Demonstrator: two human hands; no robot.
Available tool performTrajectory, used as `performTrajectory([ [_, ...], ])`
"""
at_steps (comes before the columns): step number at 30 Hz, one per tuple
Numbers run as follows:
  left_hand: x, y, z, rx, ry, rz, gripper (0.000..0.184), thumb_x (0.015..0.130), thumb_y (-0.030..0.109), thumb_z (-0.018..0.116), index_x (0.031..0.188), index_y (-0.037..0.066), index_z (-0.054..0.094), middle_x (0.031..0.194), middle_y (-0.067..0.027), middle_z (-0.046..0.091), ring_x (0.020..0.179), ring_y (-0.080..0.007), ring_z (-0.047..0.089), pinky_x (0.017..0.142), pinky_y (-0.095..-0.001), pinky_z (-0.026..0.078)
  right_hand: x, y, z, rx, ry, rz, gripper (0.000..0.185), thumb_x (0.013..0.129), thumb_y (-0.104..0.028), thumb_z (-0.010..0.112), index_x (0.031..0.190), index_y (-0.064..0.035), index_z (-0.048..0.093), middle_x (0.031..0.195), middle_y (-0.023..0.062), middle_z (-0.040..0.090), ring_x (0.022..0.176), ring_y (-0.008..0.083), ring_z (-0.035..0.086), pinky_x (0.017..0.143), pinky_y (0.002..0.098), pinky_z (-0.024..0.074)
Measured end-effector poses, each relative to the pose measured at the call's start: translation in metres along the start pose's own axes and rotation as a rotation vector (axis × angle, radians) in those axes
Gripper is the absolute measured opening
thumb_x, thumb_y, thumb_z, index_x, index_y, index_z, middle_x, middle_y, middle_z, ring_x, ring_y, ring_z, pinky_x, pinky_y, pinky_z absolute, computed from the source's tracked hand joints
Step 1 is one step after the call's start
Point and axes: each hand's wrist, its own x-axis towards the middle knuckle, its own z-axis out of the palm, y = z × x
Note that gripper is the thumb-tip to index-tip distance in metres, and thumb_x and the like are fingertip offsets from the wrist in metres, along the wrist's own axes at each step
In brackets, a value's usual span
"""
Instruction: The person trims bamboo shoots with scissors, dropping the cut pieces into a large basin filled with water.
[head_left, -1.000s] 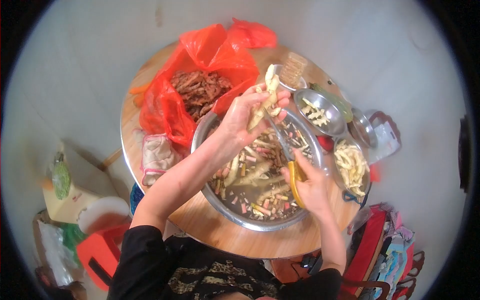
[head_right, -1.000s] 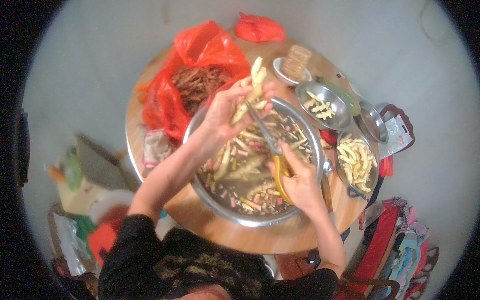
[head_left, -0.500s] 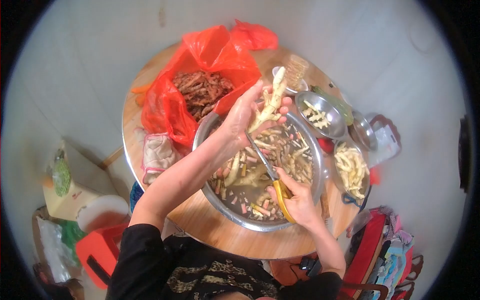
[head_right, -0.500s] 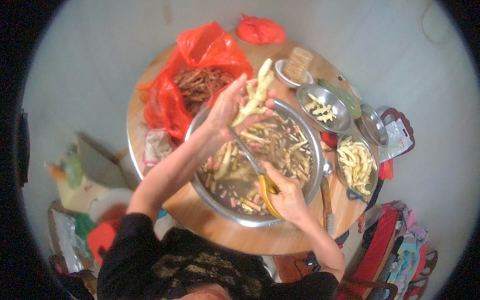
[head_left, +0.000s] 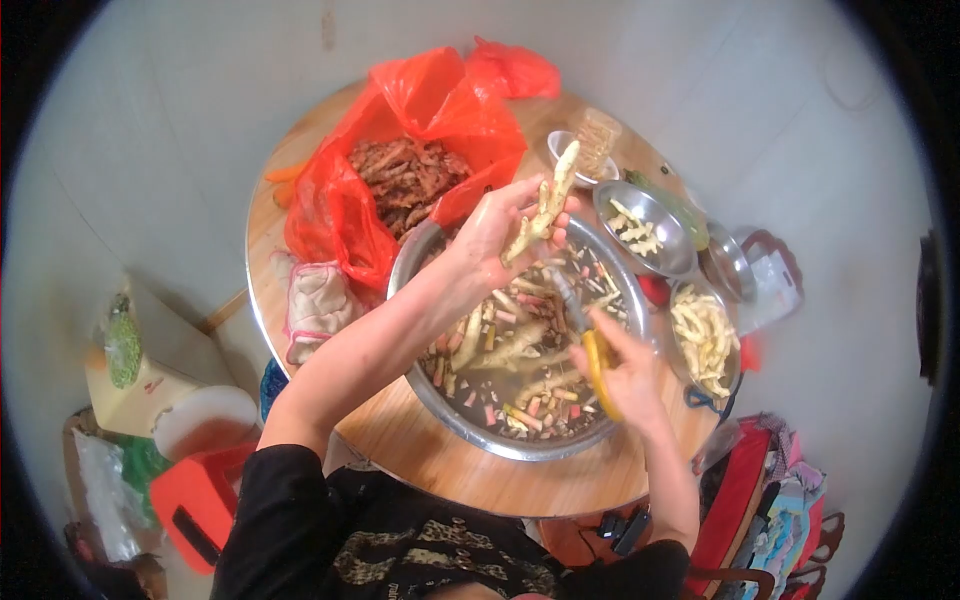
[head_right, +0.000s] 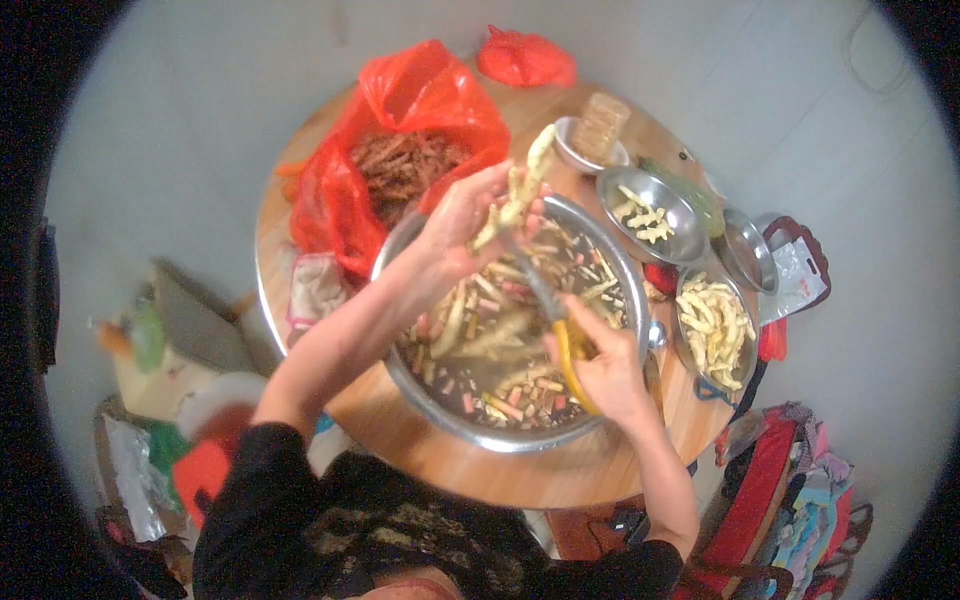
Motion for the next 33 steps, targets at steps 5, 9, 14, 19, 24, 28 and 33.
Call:
performTrajectory([
  [5,0.002,-0.002,-0.009,0.023,0.046,-0.022,0.029,0.098,0.026,0.059,0.115,0.003,0.061,0.103,-0.0112,0.068,0.084,-0.0185,0.064,0.073,-0.0291,0.056,-0.002,0.013,0.011,-0.015,0.007,-0.025,0.052,0.089,-0.007,0.072,0.137,0.0037,0.053,0.088,0.008,0.07,0.08,0.0116,0.063,0.075,0.0273,0.0531],
  [9,0.005,-0.005,-0.013,-0.074,-0.004,-0.047,0.03,0.092,0.02,0.066,0.117,0.004,0.06,0.101,-0.0086,0.068,0.083,-0.0173,0.063,0.071,-0.0274,0.055,-0.013,0.001,0.014,-0.053,-0.121,-0.064,0.052,0.089,-0.006,0.071,0.138,-0.0045,0.055,0.08,0.0079,0.07,0.072,0.0102,0.063,0.064,0.0274,0.0529],
  [14,0.001,-0.008,-0.008,0.014,0.073,0.021,0.034,0.088,0.016,0.069,0.119,0.006,0.06,0.098,-0.0055,0.068,0.081,-0.0151,0.062,0.07,-0.0266,0.054,-0.004,0.013,0.006,-0.098,0.076,-0.069,0.051,0.087,-0.004,0.071,0.136,-0.0049,0.057,0.082,0.0116,0.07,0.073,0.0099,0.065,0.063,0.0269,0.0519],
  [19,-0.013,-0.002,0.005,0.166,0.168,-0.008,0.044,0.088,0.015,0.069,0.129,0.008,0.058,0.094,-0.0002,0.064,0.08,-0.0123,0.062,0.07,-0.0239,0.053,-0.011,0.01,0.012,-0.028,-0.079,-0.137,0.05,0.087,-0.003,0.071,0.135,-0.002,0.057,0.085,0.0153,0.07,0.072,0.012,0.067,0.065,0.0277,0.0528],
  [24,-0.005,-0.006,-0.002,0.126,0.032,-0.004,0.049,0.089,0.013,0.068,0.136,0.008,0.054,0.098,-0.0006,0.064,0.085,-0.0122,0.062,0.072,-0.0232,0.054,-0.005,0.015,0.009,-0.054,0.038,-0.024,0.05,0.086,-0.003,0.071,0.134,-0.0023,0.058,0.081,0.0137,0.069,0.071,0.0128,0.065,0.07,0.0296,0.0531],
  [28,-0.014,-0.002,0.013,0.136,0.071,0.028,0.048,0.089,0.01,0.066,0.136,0.006,0.054,0.108,-0.0038,0.064,0.095,-0.0138,0.064,0.074,-0.0245,0.055,-0.017,0.013,0.008,0.034,-0.095,-0.074,0.05,0.087,-0.003,0.071,0.135,-0.002,0.057,0.079,0.0126,0.069,0.065,0.0094,0.063,0.06,0.0273,0.0511],
  [33,-0.009,-0.005,0.013,0.253,0.013,0.027,0.049,0.089,0.008,0.065,0.137,0.006,0.053,0.112,-0.0054,0.064,0.097,-0.0147,0.065,0.072,-0.0241,0.055,-0.006,-0.001,0.002,-0.034,0.036,0.079,0.051,0.085,-0.003,0.071,0.134,-0.0023,0.058,0.081,0.0161,0.07,0.073,0.0168,0.069,0.071,0.0331,0.0538],
])
